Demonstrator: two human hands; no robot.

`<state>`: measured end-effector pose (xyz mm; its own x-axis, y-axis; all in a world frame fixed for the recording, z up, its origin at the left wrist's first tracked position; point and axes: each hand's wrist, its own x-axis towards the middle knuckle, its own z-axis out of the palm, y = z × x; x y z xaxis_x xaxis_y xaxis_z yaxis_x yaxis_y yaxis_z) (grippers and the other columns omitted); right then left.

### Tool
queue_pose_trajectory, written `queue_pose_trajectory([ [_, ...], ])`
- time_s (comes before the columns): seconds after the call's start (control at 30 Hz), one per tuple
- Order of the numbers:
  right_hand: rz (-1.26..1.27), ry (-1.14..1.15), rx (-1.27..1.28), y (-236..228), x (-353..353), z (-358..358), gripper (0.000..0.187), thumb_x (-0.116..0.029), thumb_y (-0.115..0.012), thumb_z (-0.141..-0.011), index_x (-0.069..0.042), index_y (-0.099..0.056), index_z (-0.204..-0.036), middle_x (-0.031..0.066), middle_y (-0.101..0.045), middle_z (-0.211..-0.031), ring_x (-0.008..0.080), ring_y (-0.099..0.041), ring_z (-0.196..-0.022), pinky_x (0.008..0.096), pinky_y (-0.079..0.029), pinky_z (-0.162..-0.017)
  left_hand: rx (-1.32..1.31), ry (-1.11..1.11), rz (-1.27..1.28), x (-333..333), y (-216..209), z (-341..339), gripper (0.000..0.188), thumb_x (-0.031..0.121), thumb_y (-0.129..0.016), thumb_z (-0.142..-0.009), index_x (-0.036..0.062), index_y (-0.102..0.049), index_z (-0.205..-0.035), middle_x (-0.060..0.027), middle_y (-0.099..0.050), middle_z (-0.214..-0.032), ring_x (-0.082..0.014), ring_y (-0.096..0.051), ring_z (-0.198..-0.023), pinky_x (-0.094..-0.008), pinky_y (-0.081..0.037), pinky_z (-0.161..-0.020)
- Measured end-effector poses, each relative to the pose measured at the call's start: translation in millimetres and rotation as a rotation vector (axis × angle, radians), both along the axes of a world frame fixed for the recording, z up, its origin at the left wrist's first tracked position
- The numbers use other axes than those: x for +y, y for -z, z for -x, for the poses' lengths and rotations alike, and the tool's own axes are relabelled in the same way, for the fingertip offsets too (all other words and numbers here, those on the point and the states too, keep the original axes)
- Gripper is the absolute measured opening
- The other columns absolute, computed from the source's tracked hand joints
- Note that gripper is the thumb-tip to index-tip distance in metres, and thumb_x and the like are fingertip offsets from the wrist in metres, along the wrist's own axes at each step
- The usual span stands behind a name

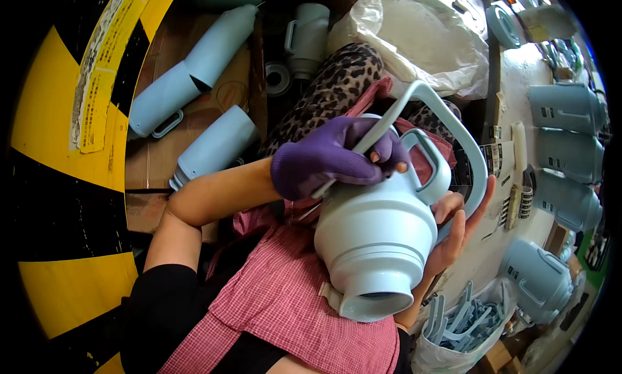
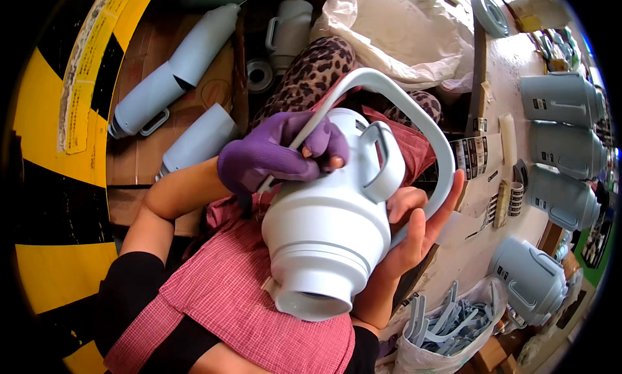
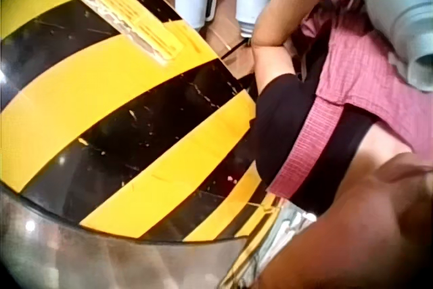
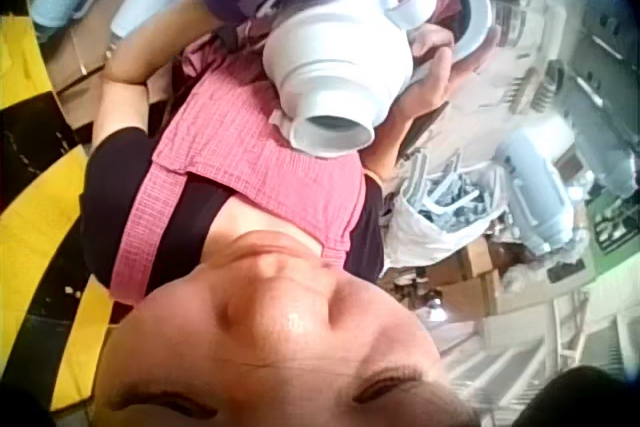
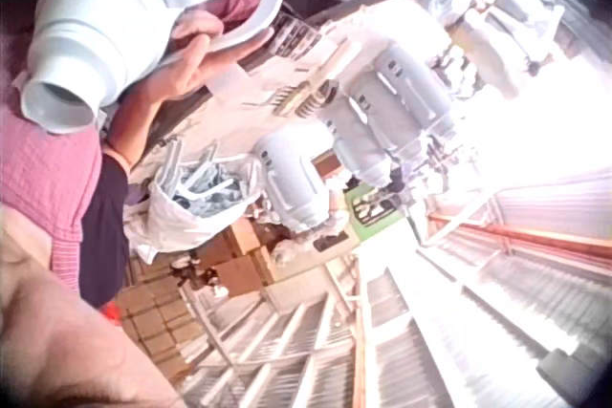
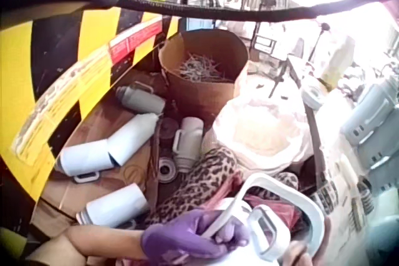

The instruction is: The person assembles insulated water jugs by applying adhesive labels to jug bodies, inserting silicone sealing rings into the openings, and attaching plastic handles and base components by hand.

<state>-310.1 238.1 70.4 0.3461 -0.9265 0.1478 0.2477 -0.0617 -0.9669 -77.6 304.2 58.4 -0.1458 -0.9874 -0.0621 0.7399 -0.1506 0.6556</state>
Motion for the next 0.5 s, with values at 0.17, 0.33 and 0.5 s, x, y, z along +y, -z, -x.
queue_pose_trajectory([
  [0.17, -0.012, -0.017, 0.04, 2, -5, -11, 0.066, -0.023, -0.049, -0.103, -0.004, -0.024, -0.162, 0.0007, -0.045, -0.073, 0.0079, -0.042, -0.07, 0.0248, -0.038, -0.073, -0.047, -0.095, 0.073, 2, 6, 5, 0.014, 0.008, -0.067, -0.08, 0.0077, -0.056, -0.09, -0.0116, -0.062, -0.116, -0.0152, -0.058, -0.107, -0.031, -0.045, -0.099],
  [0.33, -0.085, -0.009, -0.01, 5, -1, 2, 0.07, -0.02, -0.049, -0.103, -0.001, -0.018, -0.162, 0.0038, -0.049, -0.073, 0.0133, -0.045, -0.072, 0.0297, -0.039, -0.075, -0.093, -0.259, -0.031, 19, 4, 36, 0.015, 0.015, -0.065, -0.091, 0.0068, -0.059, -0.102, -0.0087, -0.056, -0.127, -0.0156, -0.054, -0.115, -0.0338, -0.043, -0.103],
  [0.5, 0.23, -0.106, -0.163, 21, 5, 3, 0.076, -0.052, -0.044, -0.104, -0.006, -0.025, -0.162, 0.0037, -0.046, -0.083, 0.0166, -0.043, -0.082, 0.0331, -0.037, -0.079, -0.87, -0.637, 0.841, 3, 22, 12, 0.039, 0.038, -0.072, -0.093, 0.0045, -0.059, -0.109, -0.0163, -0.055, -0.127, -0.0281, -0.058, -0.115, -0.0366, -0.046, -0.103],
])
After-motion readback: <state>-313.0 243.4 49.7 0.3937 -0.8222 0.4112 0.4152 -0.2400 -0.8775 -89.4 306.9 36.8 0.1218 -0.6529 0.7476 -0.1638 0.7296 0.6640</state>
